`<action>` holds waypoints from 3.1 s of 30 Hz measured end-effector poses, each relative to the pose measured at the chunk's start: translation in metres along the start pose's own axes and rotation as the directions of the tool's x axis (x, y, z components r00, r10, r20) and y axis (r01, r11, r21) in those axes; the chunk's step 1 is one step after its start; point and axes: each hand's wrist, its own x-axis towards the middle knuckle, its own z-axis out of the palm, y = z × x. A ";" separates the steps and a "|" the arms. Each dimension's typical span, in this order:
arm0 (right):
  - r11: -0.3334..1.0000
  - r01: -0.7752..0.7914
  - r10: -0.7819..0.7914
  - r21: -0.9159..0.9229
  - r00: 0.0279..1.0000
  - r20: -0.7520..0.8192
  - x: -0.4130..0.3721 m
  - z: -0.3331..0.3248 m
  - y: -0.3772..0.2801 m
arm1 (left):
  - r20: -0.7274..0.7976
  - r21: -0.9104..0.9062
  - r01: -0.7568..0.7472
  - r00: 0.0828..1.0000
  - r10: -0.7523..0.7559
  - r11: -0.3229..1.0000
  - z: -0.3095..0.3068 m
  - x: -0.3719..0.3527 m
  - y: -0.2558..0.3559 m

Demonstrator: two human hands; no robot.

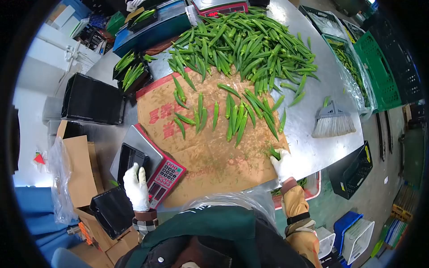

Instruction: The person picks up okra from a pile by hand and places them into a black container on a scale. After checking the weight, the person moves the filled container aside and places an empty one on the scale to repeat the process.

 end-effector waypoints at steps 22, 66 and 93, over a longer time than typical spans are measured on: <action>0.793 -0.311 0.116 0.524 0.921 0.371 0.112 0.058 -0.082 | 0.511 0.197 -0.161 0.859 0.039 0.967 0.225 0.090 0.147; 0.856 0.229 -0.316 -0.463 0.941 -0.120 0.215 0.049 -0.103 | 0.554 -0.082 -0.189 0.808 0.203 0.978 0.255 0.043 0.233; 0.833 -0.126 0.037 0.539 0.984 0.173 0.193 0.087 -0.141 | 0.684 -0.662 0.546 0.720 0.116 0.513 0.311 0.123 0.204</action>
